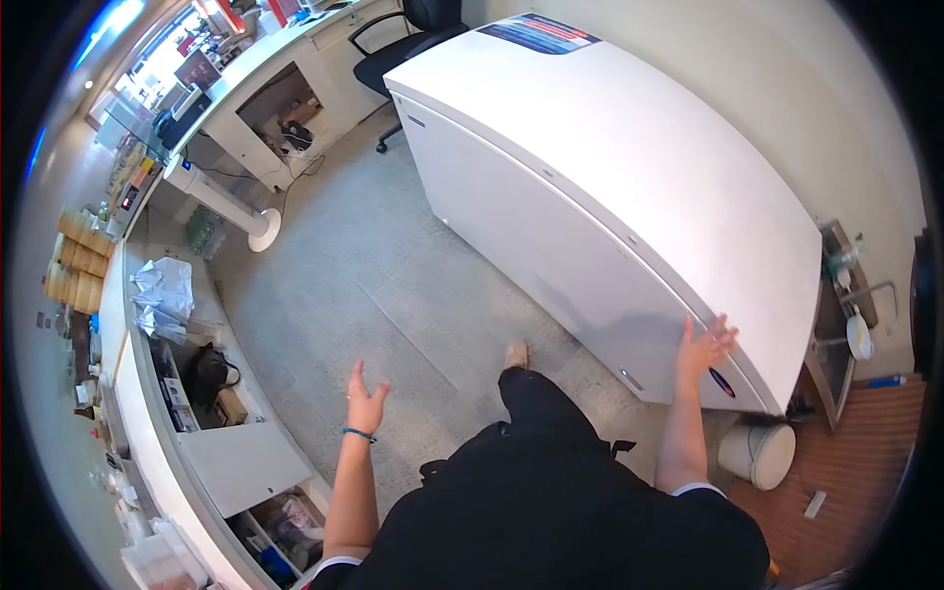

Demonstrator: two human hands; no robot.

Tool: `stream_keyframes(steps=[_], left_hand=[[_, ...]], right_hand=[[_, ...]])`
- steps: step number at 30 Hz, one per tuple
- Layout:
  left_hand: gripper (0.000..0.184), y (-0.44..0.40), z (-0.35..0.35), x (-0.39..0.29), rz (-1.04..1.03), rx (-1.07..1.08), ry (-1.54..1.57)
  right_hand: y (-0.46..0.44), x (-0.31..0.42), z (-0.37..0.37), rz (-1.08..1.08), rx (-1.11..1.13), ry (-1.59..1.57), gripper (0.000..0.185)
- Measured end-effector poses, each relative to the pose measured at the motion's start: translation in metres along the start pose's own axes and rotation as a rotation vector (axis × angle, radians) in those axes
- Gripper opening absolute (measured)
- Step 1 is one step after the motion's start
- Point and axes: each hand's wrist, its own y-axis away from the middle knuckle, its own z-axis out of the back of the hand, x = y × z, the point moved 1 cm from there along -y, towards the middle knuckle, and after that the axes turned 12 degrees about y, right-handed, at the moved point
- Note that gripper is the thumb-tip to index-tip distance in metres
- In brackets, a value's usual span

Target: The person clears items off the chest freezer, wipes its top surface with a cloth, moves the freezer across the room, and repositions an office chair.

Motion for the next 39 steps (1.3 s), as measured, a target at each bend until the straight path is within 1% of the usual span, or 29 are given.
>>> stream_keyframes(steps=[1, 3, 5, 7, 9, 10, 12, 13, 15, 16, 18, 19, 20, 21, 22, 25, 26, 27, 28, 29, 30, 31, 32, 33, 34, 35, 36, 37, 39], left_hand=[[0.062, -0.011, -0.006, 0.002, 0.020, 0.021, -0.004], [0.061, -0.034, -0.020, 0.007, 0.038, 0.039, -0.019], [0.063, -0.062, -0.033, 0.018, 0.121, 0.228, -0.282], [0.058, -0.084, -0.041, 0.032, 0.241, 0.373, -0.367], [0.054, -0.103, -0.037, 0.062, 0.373, 0.550, -0.409], [0.054, -0.121, -0.036, 0.090, 0.373, 0.548, -0.408], [0.052, -0.134, -0.018, 0.150, 0.680, 0.512, -0.266], [0.052, -0.144, -0.004, 0.144, 0.740, 0.414, -0.212], [0.050, -0.167, 0.023, 0.150, 0.815, 0.232, -0.071], [0.049, -0.179, 0.036, 0.160, 0.822, 0.147, 0.010], [0.049, -0.206, 0.065, 0.165, 0.841, 0.093, 0.004], [0.049, -0.223, 0.080, 0.168, 0.846, 0.046, -0.013], [0.049, -0.244, 0.094, 0.175, 0.845, 0.043, -0.011], [0.051, -0.261, 0.111, 0.184, 0.861, -0.058, 0.021], [0.053, -0.282, 0.128, 0.194, 0.869, -0.158, 0.052], [0.058, -0.364, 0.186, 0.216, 0.740, -0.203, -0.014], [0.058, -0.398, 0.202, 0.218, 0.726, -0.181, -0.019], [0.059, -0.432, 0.217, 0.219, 0.650, -0.277, 0.115], [0.060, -0.468, 0.230, 0.216, 0.574, -0.370, 0.251], [0.060, -0.510, 0.241, 0.199, 0.507, -0.337, 0.197], [0.061, -0.552, 0.250, 0.189, 0.440, -0.303, 0.142], [0.061, -0.596, 0.253, 0.189, 0.376, -0.297, 0.172], [0.061, -0.637, 0.254, 0.185, 0.312, -0.286, 0.199], [0.057, -0.679, 0.246, 0.178, 0.245, -0.246, 0.249], [0.053, -0.720, 0.235, 0.170, 0.176, -0.206, 0.301], [0.053, -0.757, 0.220, 0.156, 0.155, -0.174, 0.295], [0.047, -0.789, 0.198, 0.139, 0.137, -0.040, 0.267], [0.042, -0.814, 0.175, 0.122, 0.120, 0.091, 0.241], [0.032, -0.854, 0.123, 0.106, 0.075, 0.221, 0.321]], right_hand=[[-0.002, 0.004, -0.008, 0.005, 0.005, -0.007, 0.074], [-0.007, 0.007, -0.022, -0.048, -0.179, -0.017, 0.077], [-0.012, 0.011, -0.022, 0.038, -0.347, -0.081, 0.077], [-0.016, 0.010, -0.023, 0.023, -0.334, -0.033, 0.073], [-0.015, 0.030, -0.001, -0.086, -0.272, -0.047, 0.072], [-0.014, 0.034, -0.009, -0.086, -0.274, -0.049, 0.072], [-0.014, 0.019, -0.014, -0.056, -0.267, -0.004, 0.065], [-0.014, 0.017, -0.011, -0.027, -0.262, 0.017, 0.065], [-0.017, 0.025, -0.013, -0.197, -0.152, 0.076, 0.057], [-0.019, 0.020, -0.022, -0.176, -0.152, 0.080, 0.057], [-0.030, 0.030, -0.037, -0.434, -0.175, 0.441, 0.057], [-0.035, 0.046, -0.041, -0.429, -0.177, 0.436, 0.057], [-0.039, 0.077, -0.025, -0.664, -0.116, 0.384, 0.058], [-0.037, 0.104, -0.016, -0.899, -0.049, 0.327, 0.060], [-0.035, 0.117, -0.022, -0.906, -0.046, 0.323, 0.060], [-0.008, 0.164, -0.038, -1.001, 0.034, 0.183, 0.062], [0.001, 0.189, -0.039, -0.938, 0.060, 0.127, 0.060], [0.009, 0.217, -0.038, -0.876, 0.085, 0.067, 0.058], [0.015, 0.208, -0.084, -0.644, -0.216, -0.057, 0.056], [0.022, 0.193, -0.135, -0.361, -0.445, -0.150, 0.054], [0.008, 0.270, -0.100, -0.702, -0.253, -0.424, 0.056], [-0.003, 0.358, -0.046, -0.927, -0.197, -0.708, 0.059], [-0.010, 0.414, -0.011, -1.031, -0.188, -0.877, 0.061], [-0.017, 0.462, 0.023, -1.100, -0.193, -0.928, 0.064], [-0.021, 0.486, 0.026, -1.131, -0.213, -0.909, 0.064], [-0.026, 0.507, 0.026, -1.144, -0.241, -0.642, 0.068], [-0.028, 0.521, 0.025, -1.146, -0.256, -0.378, 0.073], [-0.025, 0.523, 0.016, -1.176, -0.272, -0.371, 0.073], [-0.027, 0.514, 0.002, -1.207, -0.356, -0.235, 0.081]])
